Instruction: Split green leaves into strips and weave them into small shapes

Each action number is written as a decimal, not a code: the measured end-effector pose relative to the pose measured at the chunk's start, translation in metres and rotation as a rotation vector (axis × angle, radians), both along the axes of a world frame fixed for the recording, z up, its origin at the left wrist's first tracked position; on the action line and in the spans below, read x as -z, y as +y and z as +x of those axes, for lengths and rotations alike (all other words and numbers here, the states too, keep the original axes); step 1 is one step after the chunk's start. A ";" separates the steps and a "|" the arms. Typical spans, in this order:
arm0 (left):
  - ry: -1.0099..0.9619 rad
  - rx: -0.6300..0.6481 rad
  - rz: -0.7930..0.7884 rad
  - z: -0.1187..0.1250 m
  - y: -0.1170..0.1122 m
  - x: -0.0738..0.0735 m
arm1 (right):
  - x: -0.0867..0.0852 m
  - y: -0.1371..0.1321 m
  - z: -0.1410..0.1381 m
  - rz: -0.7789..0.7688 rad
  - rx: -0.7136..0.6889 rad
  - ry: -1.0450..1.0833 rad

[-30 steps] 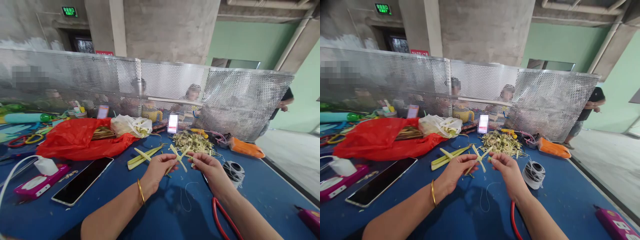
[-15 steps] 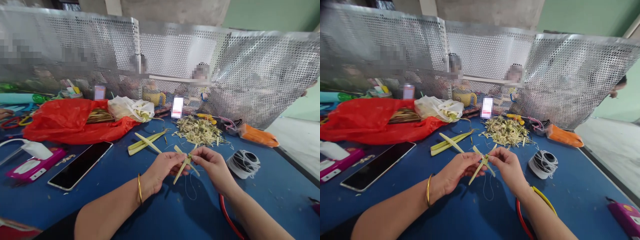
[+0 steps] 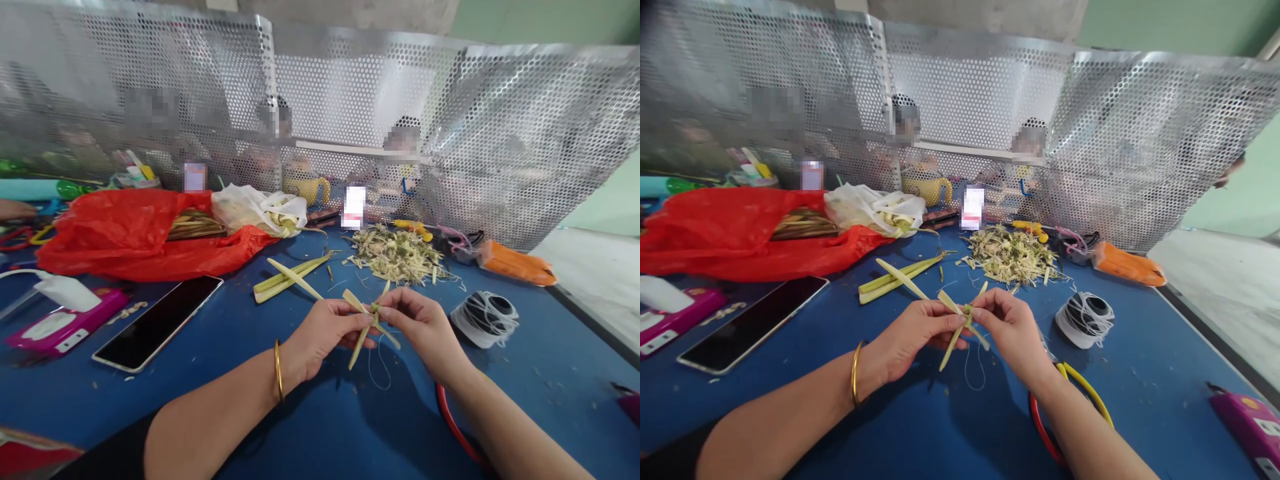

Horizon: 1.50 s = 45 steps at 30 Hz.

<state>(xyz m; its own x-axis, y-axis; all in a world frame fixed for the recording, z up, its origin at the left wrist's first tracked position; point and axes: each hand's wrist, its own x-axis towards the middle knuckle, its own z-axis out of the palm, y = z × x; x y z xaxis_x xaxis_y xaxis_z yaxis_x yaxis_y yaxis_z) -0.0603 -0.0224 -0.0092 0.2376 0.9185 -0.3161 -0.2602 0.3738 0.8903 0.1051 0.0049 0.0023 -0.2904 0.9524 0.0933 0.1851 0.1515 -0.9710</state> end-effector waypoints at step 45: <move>0.169 -0.044 0.245 0.003 0.004 0.008 | -0.006 -0.006 0.006 0.509 -0.020 -0.413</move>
